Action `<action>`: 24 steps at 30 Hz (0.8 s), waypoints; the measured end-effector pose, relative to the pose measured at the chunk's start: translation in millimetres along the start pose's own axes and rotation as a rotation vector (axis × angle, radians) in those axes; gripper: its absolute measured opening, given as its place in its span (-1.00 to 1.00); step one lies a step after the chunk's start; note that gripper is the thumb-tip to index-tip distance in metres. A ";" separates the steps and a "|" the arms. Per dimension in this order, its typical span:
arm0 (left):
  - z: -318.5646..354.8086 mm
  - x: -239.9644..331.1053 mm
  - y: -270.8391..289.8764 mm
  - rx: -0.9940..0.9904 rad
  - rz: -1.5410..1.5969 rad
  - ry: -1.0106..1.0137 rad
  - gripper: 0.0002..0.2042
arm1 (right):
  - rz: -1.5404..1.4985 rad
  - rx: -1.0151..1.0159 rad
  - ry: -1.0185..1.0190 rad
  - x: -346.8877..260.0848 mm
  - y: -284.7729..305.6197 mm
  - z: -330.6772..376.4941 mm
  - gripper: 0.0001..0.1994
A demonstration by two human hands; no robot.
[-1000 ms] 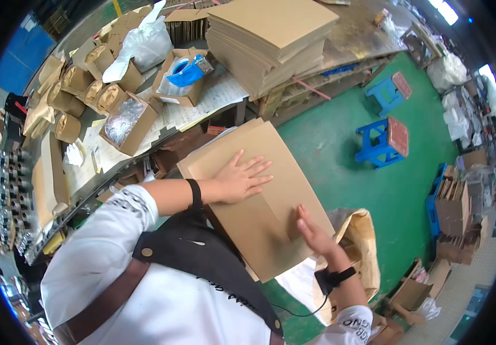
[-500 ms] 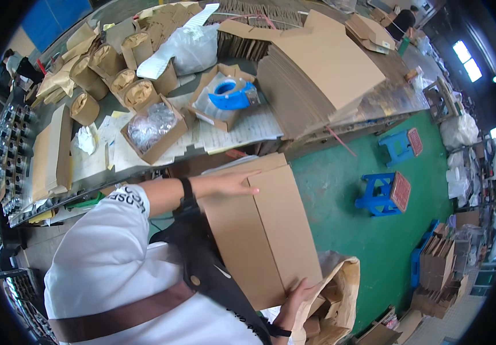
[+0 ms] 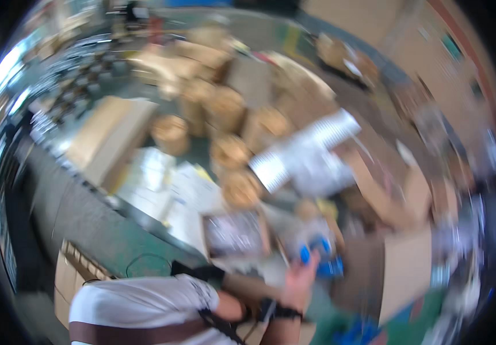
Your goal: Assembling a cardboard box, filling it with industrial parts and labels, sealing it with tape, and placing it on a pallet.
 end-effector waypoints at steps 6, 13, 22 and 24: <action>50.7 64.8 -6.9 0.191 -0.098 0.142 0.00 | 0.624 -0.002 0.137 0.7 13.3 8.8 -0.54; 1.8 113.0 -81.9 -0.301 0.083 -0.251 0.00 | 0.431 0.120 0.153 -118.0 -28.2 137.8 -0.31; 26.6 162.6 -119.0 -0.633 0.277 -0.155 -0.07 | 1.155 0.304 -0.654 -167.3 72.2 383.4 -0.33; 30.6 163.0 -118.8 -0.654 0.304 -0.154 -0.07 | 1.132 0.290 -0.481 -148.9 79.7 405.0 -0.35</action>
Point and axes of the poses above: each hand's wrist, its own z-axis away from the middle knuckle, its own y-axis out of the back of the hand, x = y × z, the point moved 1 cm from there along -z, towards the middle knuckle, and after that the axes turned 15 degrees about -x, right-handed, at the moved point
